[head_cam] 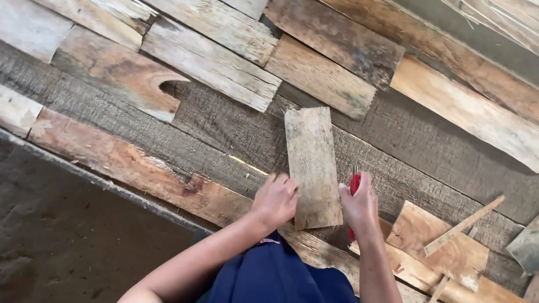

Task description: Trimming and arranging wood veneer pieces on a wooden surface using a utility knife.

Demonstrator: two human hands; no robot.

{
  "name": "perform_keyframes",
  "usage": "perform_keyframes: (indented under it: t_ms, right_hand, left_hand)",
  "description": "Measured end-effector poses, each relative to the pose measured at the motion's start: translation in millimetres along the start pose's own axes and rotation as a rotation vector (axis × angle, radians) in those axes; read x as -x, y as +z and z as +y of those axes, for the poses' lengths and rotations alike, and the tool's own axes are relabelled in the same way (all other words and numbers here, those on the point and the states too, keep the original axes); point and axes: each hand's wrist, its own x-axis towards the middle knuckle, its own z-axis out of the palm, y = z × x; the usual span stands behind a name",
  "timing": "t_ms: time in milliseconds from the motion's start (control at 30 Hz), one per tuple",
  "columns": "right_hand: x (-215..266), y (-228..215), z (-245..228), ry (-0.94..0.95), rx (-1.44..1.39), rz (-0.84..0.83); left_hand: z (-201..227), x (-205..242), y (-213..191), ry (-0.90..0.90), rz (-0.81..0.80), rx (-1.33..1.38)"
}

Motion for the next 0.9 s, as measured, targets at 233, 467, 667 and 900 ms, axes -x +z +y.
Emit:
perform_keyframes:
  t_ms: [233, 467, 667, 900]
  right_hand:
    - [-10, 9, -13, 0.077, 0.101, -0.021]
    - [-35, 23, 8, 0.063, 0.093, -0.107]
    - [-20, -9, -2, 0.002, -0.159, -0.097]
    - [44, -9, -40, -0.167, 0.102, -0.116]
  left_hand:
    - [41, -22, -49, 0.149, 0.138, -0.361]
    - [39, -23, -50, 0.136, 0.122, -0.273]
    - [59, -2, -69, 0.022, -0.009, 0.231]
    - [61, -10, -59, -0.156, 0.093, 0.847]
